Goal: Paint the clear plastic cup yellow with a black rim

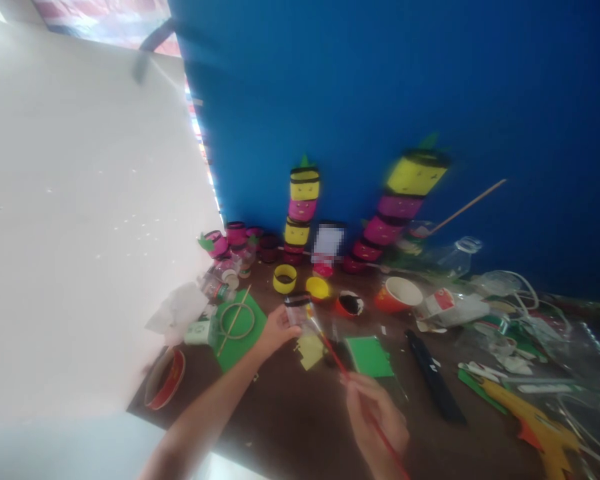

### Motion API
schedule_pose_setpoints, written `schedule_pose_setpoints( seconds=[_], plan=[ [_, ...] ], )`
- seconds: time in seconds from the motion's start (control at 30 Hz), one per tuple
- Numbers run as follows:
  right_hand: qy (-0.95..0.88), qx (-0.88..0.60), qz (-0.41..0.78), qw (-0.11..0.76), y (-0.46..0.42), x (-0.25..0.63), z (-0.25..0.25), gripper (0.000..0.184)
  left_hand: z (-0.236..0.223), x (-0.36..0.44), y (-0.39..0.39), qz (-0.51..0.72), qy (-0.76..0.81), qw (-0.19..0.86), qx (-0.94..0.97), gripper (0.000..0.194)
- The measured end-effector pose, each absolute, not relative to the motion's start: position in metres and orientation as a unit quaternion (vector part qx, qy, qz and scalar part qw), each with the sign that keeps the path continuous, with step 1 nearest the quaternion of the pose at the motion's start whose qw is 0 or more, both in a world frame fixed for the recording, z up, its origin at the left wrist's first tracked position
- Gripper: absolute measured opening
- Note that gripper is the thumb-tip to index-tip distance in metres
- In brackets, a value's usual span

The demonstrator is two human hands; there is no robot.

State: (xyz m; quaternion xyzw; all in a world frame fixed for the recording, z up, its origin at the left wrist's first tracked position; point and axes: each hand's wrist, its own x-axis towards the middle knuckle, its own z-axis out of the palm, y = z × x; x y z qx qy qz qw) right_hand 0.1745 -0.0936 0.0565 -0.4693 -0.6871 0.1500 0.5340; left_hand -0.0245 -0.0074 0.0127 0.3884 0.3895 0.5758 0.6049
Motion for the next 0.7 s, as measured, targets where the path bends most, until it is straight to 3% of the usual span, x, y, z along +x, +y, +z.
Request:
schedule_pose_setpoints(
  seconds=[0.23,0.43,0.7],
  plan=[
    [-0.703,-0.482,0.134,0.506,-0.100,0.183,0.051,0.007,0.013,-0.025,-0.006,0.577,0.415,0.596,0.373,0.060],
    [-0.668,-0.444,0.146,0.579,-0.101,0.183,0.056,0.003,0.014,-0.024,-0.006,0.580,0.408,0.598,0.373,0.059],
    [-0.701,-0.461,0.109,0.533,-0.091,0.172,0.065,0.004,0.011,-0.023,-0.006,0.576,0.398,0.605,0.379,0.063]
  ],
)
